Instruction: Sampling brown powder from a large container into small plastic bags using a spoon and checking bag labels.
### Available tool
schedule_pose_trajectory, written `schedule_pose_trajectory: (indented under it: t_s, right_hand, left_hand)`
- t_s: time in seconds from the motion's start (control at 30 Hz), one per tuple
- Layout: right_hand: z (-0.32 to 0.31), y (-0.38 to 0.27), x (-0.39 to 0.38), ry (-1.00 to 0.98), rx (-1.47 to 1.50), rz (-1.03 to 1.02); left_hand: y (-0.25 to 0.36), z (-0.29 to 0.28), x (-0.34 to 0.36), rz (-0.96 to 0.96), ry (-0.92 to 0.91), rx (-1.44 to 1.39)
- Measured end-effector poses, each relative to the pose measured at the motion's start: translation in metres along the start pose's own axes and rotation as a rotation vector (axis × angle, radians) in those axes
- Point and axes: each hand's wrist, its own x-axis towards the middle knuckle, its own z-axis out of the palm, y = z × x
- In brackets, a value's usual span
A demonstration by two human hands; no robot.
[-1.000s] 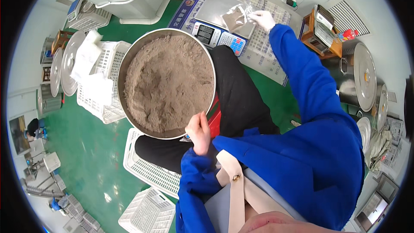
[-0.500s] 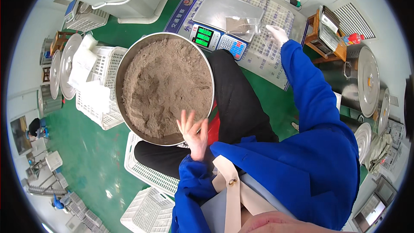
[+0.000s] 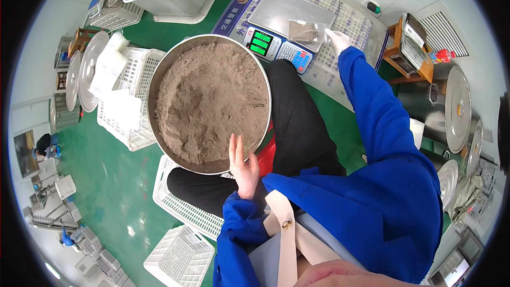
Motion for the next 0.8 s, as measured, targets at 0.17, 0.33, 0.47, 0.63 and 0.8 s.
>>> schedule_pose_trajectory:
  t_s: [0.17,0.33,0.47,0.63,0.8]
  right_hand:
    - [-0.014,0.001,0.011,0.019,-0.029,-0.194]
    - [0.000,-0.119,-0.122,-0.206,-0.737,-1.309]
    - [-0.033,-0.175,-0.223,-0.516,-0.953,-1.527]
    - [-0.042,-0.161,-0.284,-0.785,-0.898,-1.585]
    - [-0.052,-0.138,-0.303,-0.920,-0.916,-1.484]
  left_hand:
    - [-0.002,0.012,0.009,0.054,-0.055,-0.073]
    - [0.022,-0.003,0.050,0.214,-0.032,-0.085]
    - [0.085,0.000,0.095,0.420,-0.039,-0.132]
    - [0.099,0.005,0.105,0.660,-0.275,-0.135]
    - [0.093,0.002,0.095,0.653,-0.426,-0.175]
